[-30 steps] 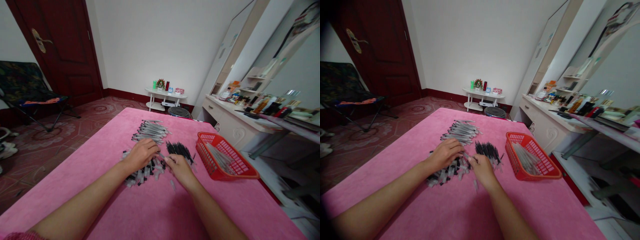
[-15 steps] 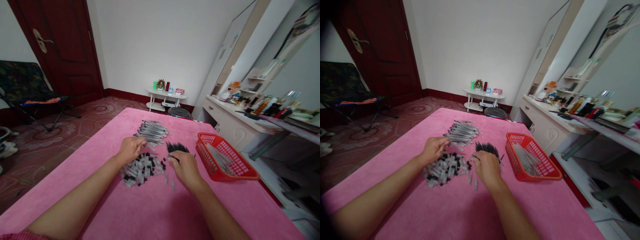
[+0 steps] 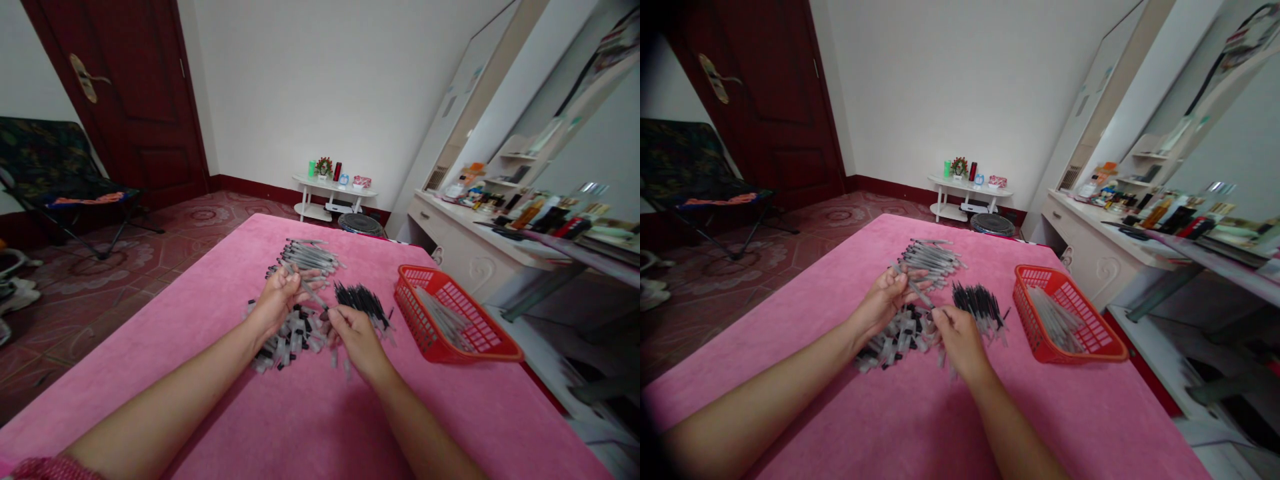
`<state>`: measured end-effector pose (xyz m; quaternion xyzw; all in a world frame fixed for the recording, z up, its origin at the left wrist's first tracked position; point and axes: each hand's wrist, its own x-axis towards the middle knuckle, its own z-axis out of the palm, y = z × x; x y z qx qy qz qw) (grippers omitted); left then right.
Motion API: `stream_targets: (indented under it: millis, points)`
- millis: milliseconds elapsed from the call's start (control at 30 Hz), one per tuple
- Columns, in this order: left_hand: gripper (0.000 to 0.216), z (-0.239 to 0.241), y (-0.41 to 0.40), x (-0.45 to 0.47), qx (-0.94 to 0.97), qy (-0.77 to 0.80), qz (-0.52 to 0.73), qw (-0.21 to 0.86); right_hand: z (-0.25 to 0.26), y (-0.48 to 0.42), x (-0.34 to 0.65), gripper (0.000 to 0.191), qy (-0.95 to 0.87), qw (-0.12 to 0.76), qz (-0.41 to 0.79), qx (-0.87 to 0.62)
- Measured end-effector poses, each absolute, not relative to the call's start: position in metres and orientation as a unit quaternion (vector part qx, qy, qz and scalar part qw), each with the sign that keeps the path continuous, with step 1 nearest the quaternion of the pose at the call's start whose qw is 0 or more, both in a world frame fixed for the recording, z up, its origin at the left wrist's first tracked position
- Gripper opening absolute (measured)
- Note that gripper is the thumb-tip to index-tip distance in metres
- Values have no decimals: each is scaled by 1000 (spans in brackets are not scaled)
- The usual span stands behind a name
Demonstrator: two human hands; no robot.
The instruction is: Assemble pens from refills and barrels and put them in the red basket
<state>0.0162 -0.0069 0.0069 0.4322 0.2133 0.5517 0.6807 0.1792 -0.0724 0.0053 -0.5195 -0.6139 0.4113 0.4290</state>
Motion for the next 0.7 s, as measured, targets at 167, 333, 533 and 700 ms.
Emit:
stream_targets:
  millis: [167, 333, 533, 700]
  points:
    - [32, 4, -10, 18, 433, 251, 533, 682, 7, -73, 181, 35, -596, 459, 375, -542]
    - [34, 3, -10, 18, 434, 244, 534, 684, 5, -73, 180, 40, -585, 457, 387, -547]
    - [35, 1, -11, 18, 441, 255, 528, 679, 8, -74, 181, 41, -580, 466, 387, -545]
    - [38, -2, -11, 20, 435, 269, 528, 678, 4, -72, 182, 15, -594, 480, 332, -553]
